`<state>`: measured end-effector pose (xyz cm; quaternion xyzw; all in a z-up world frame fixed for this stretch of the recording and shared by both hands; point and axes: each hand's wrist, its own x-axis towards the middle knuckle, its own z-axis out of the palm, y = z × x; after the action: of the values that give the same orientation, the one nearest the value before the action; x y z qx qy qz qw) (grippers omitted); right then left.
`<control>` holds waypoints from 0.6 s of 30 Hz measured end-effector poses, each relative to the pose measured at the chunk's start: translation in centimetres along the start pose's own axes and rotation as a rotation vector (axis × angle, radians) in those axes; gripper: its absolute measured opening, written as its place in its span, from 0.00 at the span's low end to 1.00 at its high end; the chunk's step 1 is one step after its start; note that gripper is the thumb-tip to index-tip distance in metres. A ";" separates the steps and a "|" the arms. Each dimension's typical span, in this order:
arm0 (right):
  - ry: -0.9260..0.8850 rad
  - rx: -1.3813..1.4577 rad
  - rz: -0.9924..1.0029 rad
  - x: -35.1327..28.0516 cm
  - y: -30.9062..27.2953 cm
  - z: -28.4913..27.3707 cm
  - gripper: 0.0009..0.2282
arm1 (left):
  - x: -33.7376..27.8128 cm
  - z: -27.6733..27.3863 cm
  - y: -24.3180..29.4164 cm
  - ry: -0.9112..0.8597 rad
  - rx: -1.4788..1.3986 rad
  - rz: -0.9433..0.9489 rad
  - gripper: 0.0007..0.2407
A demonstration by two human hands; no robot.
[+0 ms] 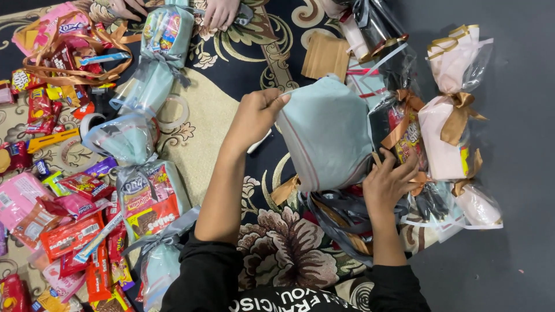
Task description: The person is assembling a snack bouquet by wrapping various snack packages in plastic film and decorative paper, securing them with tape.
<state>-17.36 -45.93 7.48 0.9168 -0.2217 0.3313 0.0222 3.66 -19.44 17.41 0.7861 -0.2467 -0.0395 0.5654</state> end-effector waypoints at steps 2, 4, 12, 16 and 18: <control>0.016 -0.008 -0.017 0.2 0.4 -0.3 0.21 | -0.7 -1.3 2.1 0.026 -0.059 -0.002 0.10; 0.029 -0.015 -0.030 0.1 0.9 -0.1 0.18 | -1.5 -2.9 3.7 0.049 -0.116 -0.006 0.10; 0.142 -0.051 -0.059 0.0 1.3 1.0 0.16 | -5.0 -11.0 5.2 0.115 -0.116 0.012 0.08; 0.129 -0.100 -0.075 -0.4 1.5 1.5 0.14 | -7.6 -14.9 4.8 0.296 -0.224 -0.006 0.09; 0.059 -0.132 -0.024 -0.5 0.8 0.9 0.17 | -9.0 -17.4 5.6 0.287 -0.140 -0.078 0.12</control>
<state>-17.54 -46.64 6.42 0.9058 -0.2313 0.3425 0.0933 -0.20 -1.78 26.76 0.7513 -0.1293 0.0343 0.6463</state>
